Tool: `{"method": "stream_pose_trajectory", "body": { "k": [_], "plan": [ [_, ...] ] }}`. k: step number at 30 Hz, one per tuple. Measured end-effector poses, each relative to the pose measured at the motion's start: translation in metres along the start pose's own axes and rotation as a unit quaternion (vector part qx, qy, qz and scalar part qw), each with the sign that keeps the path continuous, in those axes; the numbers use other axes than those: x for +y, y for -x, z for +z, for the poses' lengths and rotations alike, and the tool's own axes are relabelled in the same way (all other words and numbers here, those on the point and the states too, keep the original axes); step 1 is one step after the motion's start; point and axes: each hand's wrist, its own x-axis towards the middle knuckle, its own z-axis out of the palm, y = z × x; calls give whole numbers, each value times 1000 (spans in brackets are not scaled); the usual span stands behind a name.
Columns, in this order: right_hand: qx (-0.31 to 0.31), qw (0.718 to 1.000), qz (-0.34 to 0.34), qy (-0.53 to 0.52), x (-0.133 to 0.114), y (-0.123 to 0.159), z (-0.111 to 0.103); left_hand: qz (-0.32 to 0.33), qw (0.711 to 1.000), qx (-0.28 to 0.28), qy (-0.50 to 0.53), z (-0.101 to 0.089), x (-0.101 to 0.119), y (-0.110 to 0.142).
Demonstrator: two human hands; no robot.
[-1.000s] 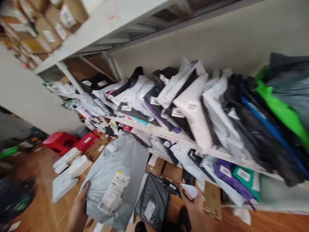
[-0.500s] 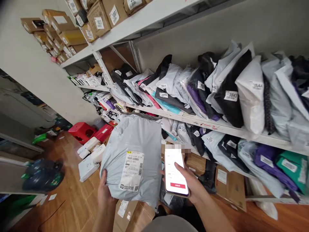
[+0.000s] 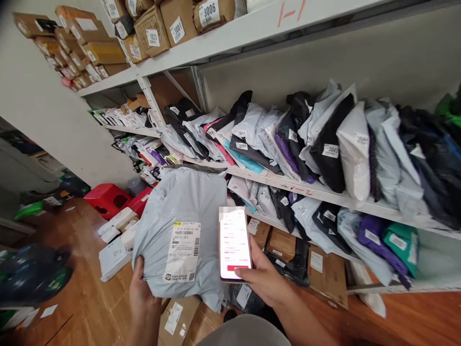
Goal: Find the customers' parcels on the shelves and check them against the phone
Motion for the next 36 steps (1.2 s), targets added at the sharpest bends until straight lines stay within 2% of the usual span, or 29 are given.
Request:
{"method": "stream_pose_trajectory", "body": {
  "k": [6,9,20,31,36],
  "plan": [
    [-2,999,-51,18,20,-9,-7,26,999,-32,24,-3,3,-1],
    [-14,998,-55,21,25,-12,-10,33,998,-37,24,-6,3,-2],
    [-10,999,-2,47,8,1,17,10,998,-28,50,-11,10,0],
    [-34,997,20,61,8,-3,21,-1,998,-12,67,-14,16,0],
    [-34,998,23,55,9,-4,22,15,996,-43,79,-19,14,-4]
  ]
}}
